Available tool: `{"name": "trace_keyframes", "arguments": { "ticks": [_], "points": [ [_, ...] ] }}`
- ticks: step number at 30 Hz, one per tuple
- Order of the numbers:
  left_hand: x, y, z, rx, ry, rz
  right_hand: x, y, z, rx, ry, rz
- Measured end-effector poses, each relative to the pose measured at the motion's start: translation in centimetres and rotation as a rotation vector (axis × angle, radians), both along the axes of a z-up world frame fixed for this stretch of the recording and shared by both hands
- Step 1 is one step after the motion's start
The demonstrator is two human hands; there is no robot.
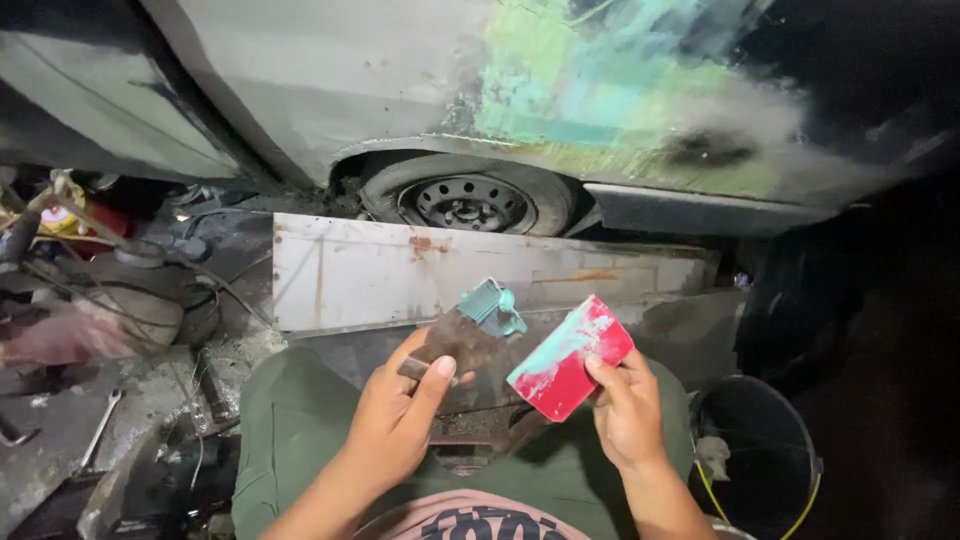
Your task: The person scoops a light blue paste from a container onto a metal scraper using a small tool, then spreads the paste onto a red plastic card. They use the red card to apply the filler to the car's front bumper, smoothing it over the surface.
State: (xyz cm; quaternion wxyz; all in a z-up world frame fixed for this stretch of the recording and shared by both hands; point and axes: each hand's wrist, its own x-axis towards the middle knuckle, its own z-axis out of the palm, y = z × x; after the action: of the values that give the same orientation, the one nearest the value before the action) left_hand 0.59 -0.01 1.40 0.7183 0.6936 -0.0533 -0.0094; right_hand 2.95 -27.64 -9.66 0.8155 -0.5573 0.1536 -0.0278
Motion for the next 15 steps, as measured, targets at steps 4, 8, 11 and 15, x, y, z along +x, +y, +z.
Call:
{"name": "trace_keyframes", "arguments": {
  "ticks": [4, 8, 11, 15],
  "points": [
    [0.2, -0.5, -0.7, 0.026, -0.049, -0.045, -0.1, 1.4, 0.6, 0.12, 0.051, 0.025],
    [0.2, -1.0, -0.8, 0.112, -0.077, -0.029, 0.1, 2.7, 1.6, 0.099, 0.12, 0.161],
    [0.1, -1.1, -0.8, 0.122, -0.106, -0.043, 0.1, 3.2, 1.3, 0.093, 0.102, 0.176],
    [0.2, -0.8, -1.4, 0.165, -0.156, -0.03, 0.0, 3.1, 1.5, 0.058, 0.126, 0.198]
  ]
}}
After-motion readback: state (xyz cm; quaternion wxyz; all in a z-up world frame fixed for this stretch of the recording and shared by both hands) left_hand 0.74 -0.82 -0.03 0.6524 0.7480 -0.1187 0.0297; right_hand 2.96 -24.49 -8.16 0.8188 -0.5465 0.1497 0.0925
